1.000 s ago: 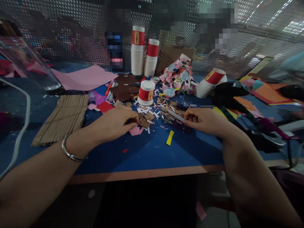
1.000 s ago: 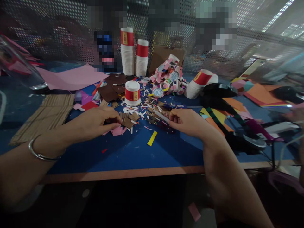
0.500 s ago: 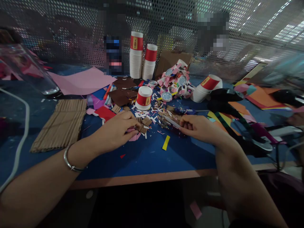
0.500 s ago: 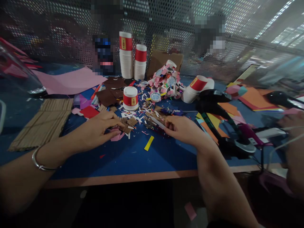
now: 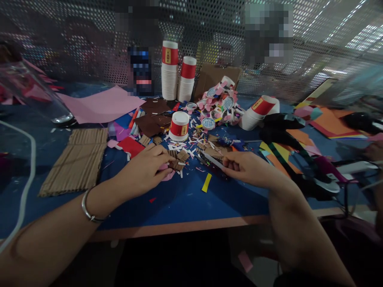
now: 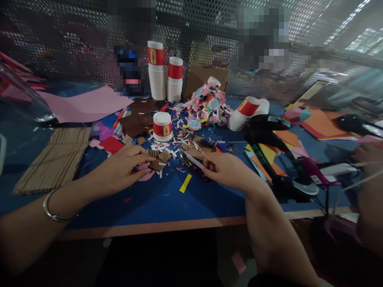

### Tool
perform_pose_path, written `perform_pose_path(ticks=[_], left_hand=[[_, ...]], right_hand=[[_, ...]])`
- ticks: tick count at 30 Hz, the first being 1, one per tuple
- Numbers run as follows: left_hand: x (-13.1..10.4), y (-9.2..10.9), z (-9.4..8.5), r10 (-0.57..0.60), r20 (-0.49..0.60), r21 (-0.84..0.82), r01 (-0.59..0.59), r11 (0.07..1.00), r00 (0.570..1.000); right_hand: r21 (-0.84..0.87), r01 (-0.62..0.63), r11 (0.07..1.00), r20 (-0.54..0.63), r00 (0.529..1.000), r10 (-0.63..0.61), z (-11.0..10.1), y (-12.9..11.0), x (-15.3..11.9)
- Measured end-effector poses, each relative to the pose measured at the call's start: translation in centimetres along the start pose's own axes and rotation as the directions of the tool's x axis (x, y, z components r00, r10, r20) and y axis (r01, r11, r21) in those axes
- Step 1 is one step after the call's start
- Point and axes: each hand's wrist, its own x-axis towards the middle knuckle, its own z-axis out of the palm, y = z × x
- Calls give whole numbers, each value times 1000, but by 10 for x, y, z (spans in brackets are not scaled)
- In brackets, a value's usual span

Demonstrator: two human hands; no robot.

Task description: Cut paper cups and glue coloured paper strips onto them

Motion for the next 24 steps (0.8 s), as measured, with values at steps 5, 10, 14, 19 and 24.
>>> perform_pose_path(ticks=[5,10,14,19,24], left_hand=[[1,-1,0,50,-56,-53,-53,997,997],[1,-6,-9,45,-268,28,-39,999,962],[5,-9,-27,-22,-348,81,53,995,937],[36,-17,-37,-40,-429,144,112,983,903],[74,-31,-23,-132,-453,91,193,977,882]], right_hand=[[-15,13,1000,13,1000,-13,0,3,-1],[21,9,1000,-68,998,-8,0,10,-1],[17,-3,1000,-293,956,8,0,23,2],[42,-46,998,-405,913,59,-1,33,5],[88,-18,996,-487,871,59,2,35,6]])
